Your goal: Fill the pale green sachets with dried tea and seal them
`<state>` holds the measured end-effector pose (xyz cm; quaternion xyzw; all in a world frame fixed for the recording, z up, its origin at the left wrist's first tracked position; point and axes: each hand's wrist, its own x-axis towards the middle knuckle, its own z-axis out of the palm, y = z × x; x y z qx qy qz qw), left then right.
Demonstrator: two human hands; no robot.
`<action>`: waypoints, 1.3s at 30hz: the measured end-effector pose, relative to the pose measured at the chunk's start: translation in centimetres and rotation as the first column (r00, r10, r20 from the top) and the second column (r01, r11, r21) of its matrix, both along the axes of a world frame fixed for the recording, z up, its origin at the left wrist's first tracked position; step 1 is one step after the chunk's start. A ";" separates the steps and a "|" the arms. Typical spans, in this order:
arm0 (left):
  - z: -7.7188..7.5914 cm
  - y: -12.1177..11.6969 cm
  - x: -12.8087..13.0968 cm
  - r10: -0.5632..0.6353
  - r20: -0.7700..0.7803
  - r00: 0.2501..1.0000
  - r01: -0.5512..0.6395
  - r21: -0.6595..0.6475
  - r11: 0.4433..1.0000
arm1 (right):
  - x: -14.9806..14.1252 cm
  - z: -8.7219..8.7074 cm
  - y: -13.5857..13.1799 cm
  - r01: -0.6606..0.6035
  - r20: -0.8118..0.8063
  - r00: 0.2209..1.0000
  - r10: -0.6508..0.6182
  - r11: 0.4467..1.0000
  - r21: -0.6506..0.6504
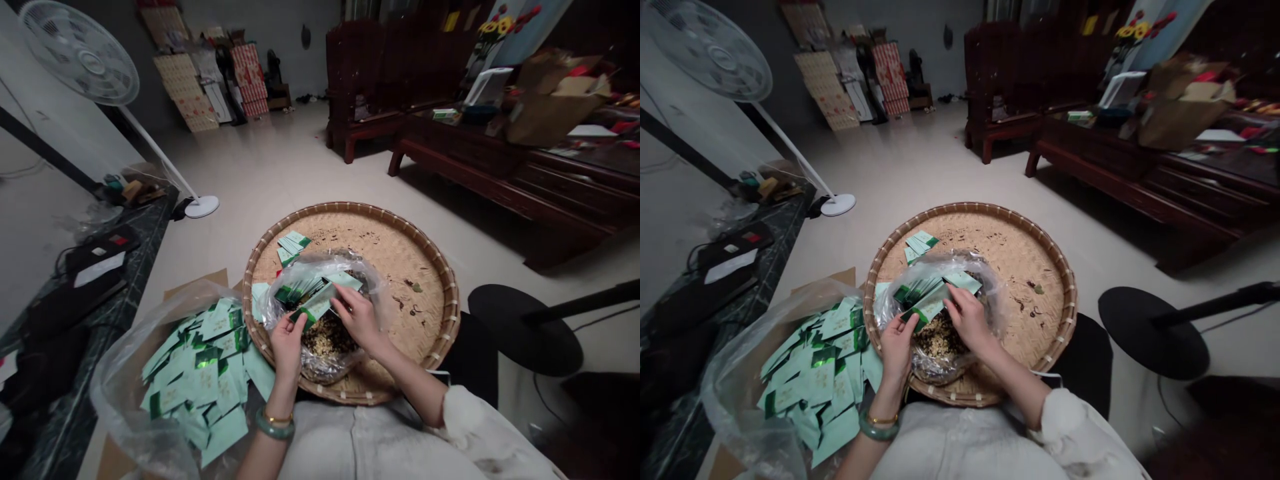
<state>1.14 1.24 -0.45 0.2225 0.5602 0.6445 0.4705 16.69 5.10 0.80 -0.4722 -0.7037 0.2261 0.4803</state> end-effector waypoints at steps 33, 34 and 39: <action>0.6 -1.4 1.0 -0.140 -0.131 0.981 0.134 -0.060 0.989 | -0.1 0.5 -0.4 0.025 -0.033 0.999 -0.021 0.992 0.124; 0.6 -1.4 1.0 -0.147 -0.128 0.981 0.140 -0.059 0.988 | -0.1 0.4 -0.4 0.024 -0.012 1.000 -0.023 0.987 0.161; 0.4 -1.5 1.2 -0.163 -0.134 0.977 0.158 -0.048 0.986 | -0.1 -0.6 -0.3 0.016 0.029 0.999 -0.025 0.960 0.280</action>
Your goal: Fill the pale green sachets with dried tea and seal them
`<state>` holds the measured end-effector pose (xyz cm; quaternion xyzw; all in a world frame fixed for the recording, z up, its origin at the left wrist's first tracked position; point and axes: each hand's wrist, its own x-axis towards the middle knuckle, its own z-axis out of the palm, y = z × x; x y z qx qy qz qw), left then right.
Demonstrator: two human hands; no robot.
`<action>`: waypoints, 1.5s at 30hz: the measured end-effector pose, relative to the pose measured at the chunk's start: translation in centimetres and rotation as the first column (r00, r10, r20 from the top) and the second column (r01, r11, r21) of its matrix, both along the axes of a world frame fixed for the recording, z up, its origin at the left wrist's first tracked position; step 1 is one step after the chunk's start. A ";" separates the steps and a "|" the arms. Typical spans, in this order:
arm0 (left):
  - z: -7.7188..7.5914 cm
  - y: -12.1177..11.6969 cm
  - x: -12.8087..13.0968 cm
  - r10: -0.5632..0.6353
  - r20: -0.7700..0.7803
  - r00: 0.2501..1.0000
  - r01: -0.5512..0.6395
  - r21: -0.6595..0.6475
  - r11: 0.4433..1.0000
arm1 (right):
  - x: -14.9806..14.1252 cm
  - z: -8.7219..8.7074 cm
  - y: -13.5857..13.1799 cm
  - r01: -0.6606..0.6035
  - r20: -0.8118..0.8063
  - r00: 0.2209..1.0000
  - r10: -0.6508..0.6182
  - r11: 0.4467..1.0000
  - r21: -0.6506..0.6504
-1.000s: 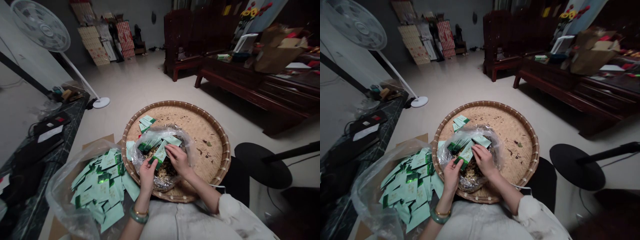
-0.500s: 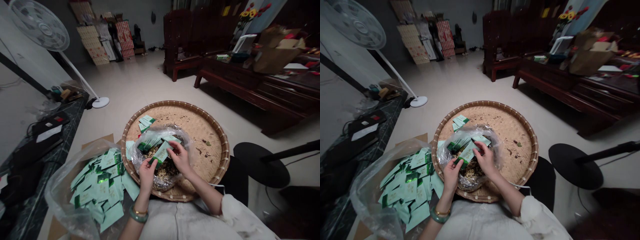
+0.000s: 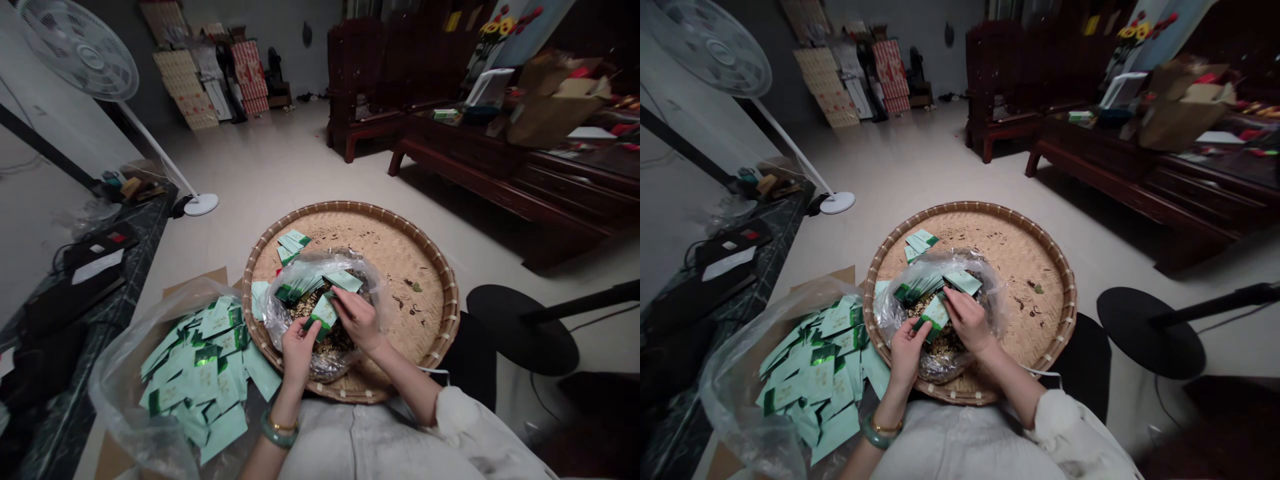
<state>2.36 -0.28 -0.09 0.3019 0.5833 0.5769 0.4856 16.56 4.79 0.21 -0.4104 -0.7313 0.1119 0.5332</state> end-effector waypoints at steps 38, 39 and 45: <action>-0.1 0.1 0.1 0.028 0.084 0.996 -0.028 0.005 1.000 | 0.3 0.2 0.1 -0.091 -0.066 0.993 0.095 0.994 0.059; -0.1 0.1 0.1 0.024 0.083 0.996 -0.025 0.008 1.000 | 0.3 0.2 0.2 -0.081 -0.071 0.994 0.085 0.995 0.063; 0.2 0.1 0.3 0.005 0.086 0.996 -0.005 0.008 1.000 | 0.1 0.3 0.5 -0.032 -0.091 0.995 0.042 0.993 0.110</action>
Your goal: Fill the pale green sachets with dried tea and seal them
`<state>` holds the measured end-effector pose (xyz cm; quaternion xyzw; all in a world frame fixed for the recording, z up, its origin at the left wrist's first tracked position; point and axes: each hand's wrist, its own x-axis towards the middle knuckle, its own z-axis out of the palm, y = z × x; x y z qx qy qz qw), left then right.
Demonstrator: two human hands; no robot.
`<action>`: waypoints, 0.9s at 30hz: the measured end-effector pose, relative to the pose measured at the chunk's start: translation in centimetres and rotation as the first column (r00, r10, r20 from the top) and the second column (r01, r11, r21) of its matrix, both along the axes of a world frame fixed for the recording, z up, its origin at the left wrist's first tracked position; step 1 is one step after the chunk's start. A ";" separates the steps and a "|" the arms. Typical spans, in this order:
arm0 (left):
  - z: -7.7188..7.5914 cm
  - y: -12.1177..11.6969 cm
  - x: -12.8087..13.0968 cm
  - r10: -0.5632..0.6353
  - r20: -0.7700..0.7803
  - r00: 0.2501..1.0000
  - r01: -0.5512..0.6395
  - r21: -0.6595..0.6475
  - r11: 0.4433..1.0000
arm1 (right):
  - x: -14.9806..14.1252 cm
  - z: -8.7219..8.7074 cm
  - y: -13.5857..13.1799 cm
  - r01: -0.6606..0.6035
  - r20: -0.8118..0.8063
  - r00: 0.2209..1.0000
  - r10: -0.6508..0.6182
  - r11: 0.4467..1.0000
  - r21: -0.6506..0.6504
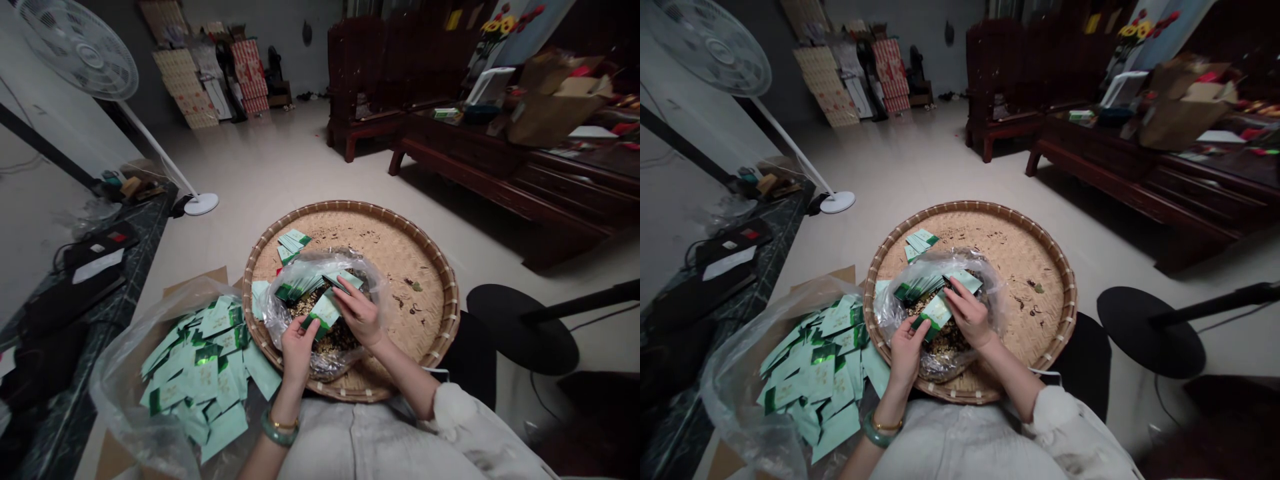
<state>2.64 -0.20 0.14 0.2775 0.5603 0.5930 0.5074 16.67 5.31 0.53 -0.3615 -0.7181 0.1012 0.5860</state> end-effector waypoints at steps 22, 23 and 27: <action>0.1 0.2 0.1 -0.012 -0.016 1.000 0.012 0.004 1.000 | 0.0 0.0 0.2 0.062 -0.080 0.994 -0.071 0.993 -0.104; 0.1 0.2 0.1 -0.013 -0.018 1.000 0.013 0.003 1.000 | 0.0 0.0 0.1 0.069 -0.072 0.994 -0.078 0.991 -0.119; 0.1 0.2 0.1 -0.013 -0.012 1.000 0.013 0.003 1.000 | 0.1 0.0 0.1 0.062 -0.051 0.996 -0.069 0.989 -0.132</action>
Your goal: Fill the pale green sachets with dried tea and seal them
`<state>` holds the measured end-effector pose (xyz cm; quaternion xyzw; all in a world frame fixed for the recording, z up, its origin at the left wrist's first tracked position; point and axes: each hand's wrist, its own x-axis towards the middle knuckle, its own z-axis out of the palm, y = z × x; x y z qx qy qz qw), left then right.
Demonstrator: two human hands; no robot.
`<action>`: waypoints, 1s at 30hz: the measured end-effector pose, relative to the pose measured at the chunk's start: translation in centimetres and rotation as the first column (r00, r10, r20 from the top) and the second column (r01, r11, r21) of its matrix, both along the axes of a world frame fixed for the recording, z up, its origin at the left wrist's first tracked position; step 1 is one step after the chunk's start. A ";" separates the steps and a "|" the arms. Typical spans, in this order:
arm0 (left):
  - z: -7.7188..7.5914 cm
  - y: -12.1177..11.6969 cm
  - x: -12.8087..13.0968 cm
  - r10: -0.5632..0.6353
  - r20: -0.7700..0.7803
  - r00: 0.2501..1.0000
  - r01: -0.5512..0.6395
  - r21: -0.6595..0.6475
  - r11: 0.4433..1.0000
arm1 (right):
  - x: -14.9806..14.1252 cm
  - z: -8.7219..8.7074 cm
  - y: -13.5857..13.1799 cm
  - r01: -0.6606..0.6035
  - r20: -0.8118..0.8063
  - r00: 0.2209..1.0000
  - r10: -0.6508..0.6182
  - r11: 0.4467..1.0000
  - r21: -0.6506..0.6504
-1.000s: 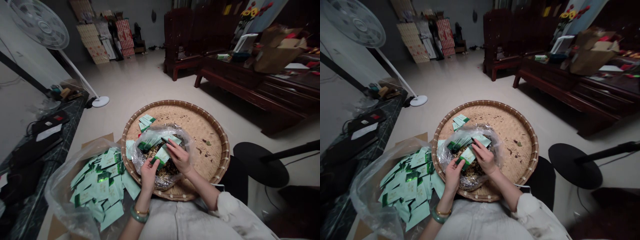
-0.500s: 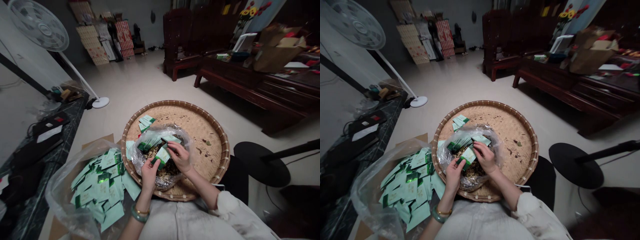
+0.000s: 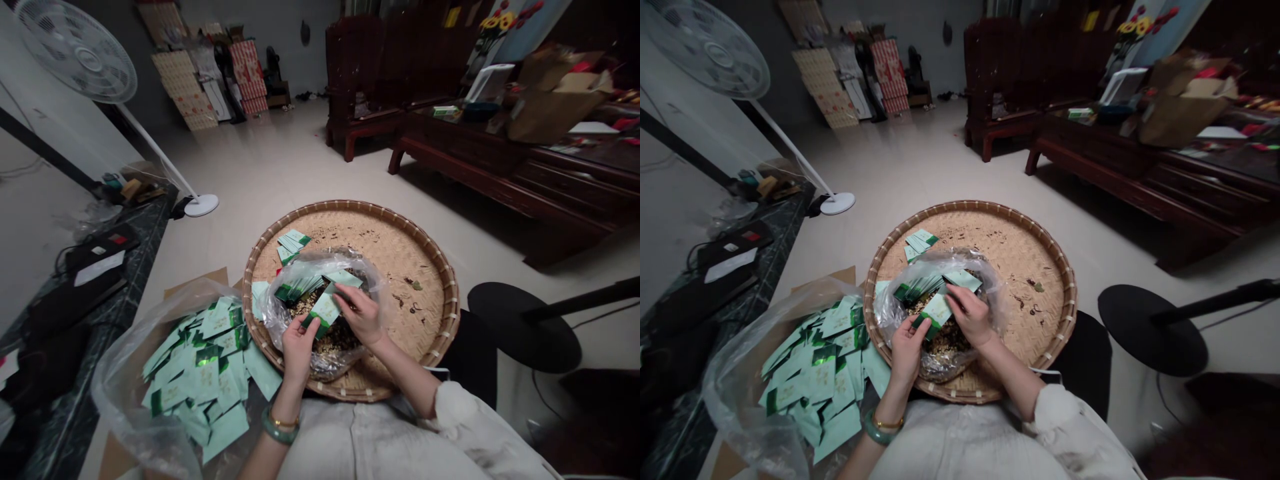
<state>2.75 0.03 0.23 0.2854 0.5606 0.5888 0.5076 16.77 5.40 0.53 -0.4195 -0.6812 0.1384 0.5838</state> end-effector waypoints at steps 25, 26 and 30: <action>-1.0 0.9 -1.5 0.049 -0.078 0.996 -0.049 0.000 0.999 | 1.0 2.2 -0.8 -0.126 0.136 0.978 0.159 0.967 -0.224; -1.0 0.9 -1.6 0.041 -0.059 0.997 -0.041 -0.002 0.999 | 1.0 2.2 -0.8 -0.141 0.108 0.978 0.177 0.949 -0.284; -0.6 1.0 -1.7 0.021 0.008 1.000 -0.021 0.011 1.000 | 0.6 1.9 -0.4 -0.350 -0.173 0.936 0.308 0.746 -0.566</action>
